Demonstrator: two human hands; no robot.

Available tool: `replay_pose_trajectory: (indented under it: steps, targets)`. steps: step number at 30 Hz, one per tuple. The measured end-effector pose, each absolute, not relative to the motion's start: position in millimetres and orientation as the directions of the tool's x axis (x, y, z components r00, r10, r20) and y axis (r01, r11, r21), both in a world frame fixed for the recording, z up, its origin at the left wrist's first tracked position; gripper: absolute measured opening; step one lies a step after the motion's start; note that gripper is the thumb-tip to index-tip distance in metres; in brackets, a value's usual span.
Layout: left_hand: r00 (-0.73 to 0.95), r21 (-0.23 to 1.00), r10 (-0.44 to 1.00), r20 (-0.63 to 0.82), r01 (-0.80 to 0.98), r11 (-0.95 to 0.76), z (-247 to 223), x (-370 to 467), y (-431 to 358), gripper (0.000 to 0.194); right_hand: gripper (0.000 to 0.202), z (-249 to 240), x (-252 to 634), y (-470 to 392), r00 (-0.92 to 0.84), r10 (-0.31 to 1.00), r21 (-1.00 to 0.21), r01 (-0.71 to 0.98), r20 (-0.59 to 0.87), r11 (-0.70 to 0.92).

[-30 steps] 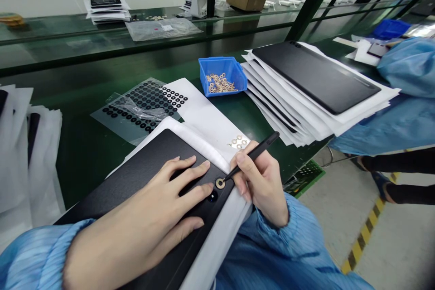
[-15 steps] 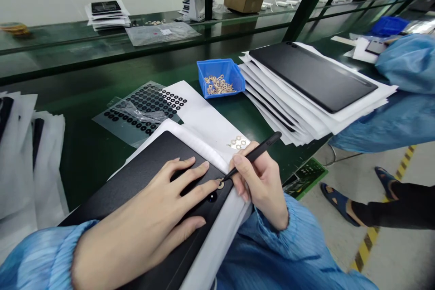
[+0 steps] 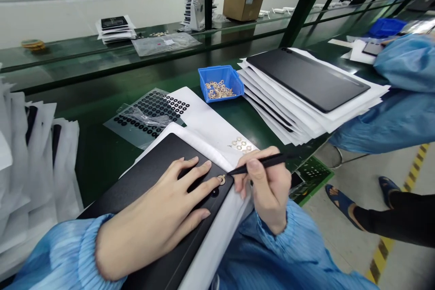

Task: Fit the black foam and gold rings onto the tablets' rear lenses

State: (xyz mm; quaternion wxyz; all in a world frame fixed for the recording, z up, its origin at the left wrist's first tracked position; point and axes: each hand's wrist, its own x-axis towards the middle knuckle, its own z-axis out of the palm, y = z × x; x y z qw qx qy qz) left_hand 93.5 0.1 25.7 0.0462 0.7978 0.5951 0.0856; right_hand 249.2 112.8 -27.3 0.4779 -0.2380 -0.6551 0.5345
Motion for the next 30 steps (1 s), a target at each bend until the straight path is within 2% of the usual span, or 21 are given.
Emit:
replay_pose_trajectory:
  steps: [3, 8, 20, 25, 30]
  targets:
    - [0.272, 0.179, 0.96, 0.072, 0.943, -0.281, 24.9, 93.5, 0.0, 0.038, 0.018, -31.5, 248.4, 109.8, -0.354, 0.855, -0.917, -0.266, 0.379, 0.297]
    - [0.282, 0.149, 0.955, 0.091, 0.944, -0.293, 23.1, 95.1, 0.8, 0.037, 0.021, -32.1, 245.1, 111.0, -0.401, 0.839, -0.926, -0.239, 0.367, 0.291]
    - [0.338, 0.094, 0.933, 0.126, 0.932, -0.35, 24.9, 97.1, 7.4, 0.034, 0.021, -29.5, 249.7, 111.7, -0.406, 0.794, -0.891, -0.16, 0.453, 0.426]
    - [0.351, 0.037, 0.929, 0.116, 0.933, -0.358, 24.9, 97.3, 7.6, 0.04, 0.017, -28.9, 249.7, 111.3, -0.401, 0.775, -0.866, -0.115, 0.488, 0.486]
    - [0.357, 0.036, 0.928, 0.111, 0.931, -0.362, 24.4, 97.1, 8.1, 0.041, 0.014, -29.6, 249.9, 112.3, -0.393, 0.754, -0.84, -0.105, 0.527, 0.532]
